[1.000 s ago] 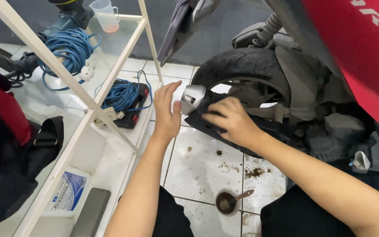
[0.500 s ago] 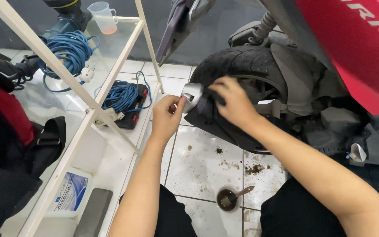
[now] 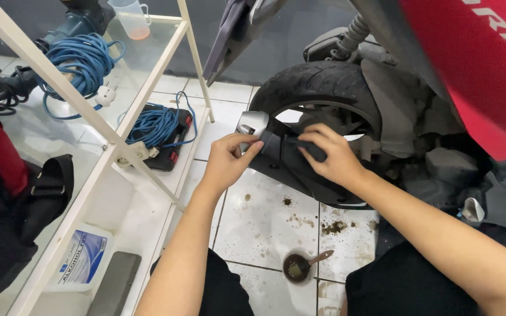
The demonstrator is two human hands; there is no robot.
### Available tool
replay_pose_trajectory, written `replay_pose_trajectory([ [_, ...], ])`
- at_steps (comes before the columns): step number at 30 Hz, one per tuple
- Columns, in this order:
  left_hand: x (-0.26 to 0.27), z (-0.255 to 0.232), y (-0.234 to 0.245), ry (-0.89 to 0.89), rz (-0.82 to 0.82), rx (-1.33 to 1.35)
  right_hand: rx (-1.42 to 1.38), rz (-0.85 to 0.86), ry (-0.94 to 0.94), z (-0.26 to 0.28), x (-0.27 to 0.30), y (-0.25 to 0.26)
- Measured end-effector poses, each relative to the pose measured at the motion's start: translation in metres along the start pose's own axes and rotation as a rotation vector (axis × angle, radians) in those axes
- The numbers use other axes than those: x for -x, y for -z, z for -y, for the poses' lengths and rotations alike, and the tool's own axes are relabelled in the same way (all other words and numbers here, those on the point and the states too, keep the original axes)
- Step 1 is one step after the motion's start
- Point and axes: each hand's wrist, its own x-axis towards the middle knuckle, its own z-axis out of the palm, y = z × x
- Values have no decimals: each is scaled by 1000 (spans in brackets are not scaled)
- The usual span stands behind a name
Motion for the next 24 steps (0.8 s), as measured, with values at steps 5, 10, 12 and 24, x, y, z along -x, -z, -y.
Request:
replay_pose_trajectory([
  [5, -2, 7, 2, 25, 12, 29, 38, 111, 162, -3, 0, -5],
  [10, -5, 26, -4, 51, 21, 101, 133, 217, 308, -8, 8, -6],
  [12, -2, 21, -5, 66, 3, 121, 308, 224, 288, -20, 12, -8],
  [24, 1, 9, 8, 84, 7, 124, 217, -72, 318, 11, -19, -33],
])
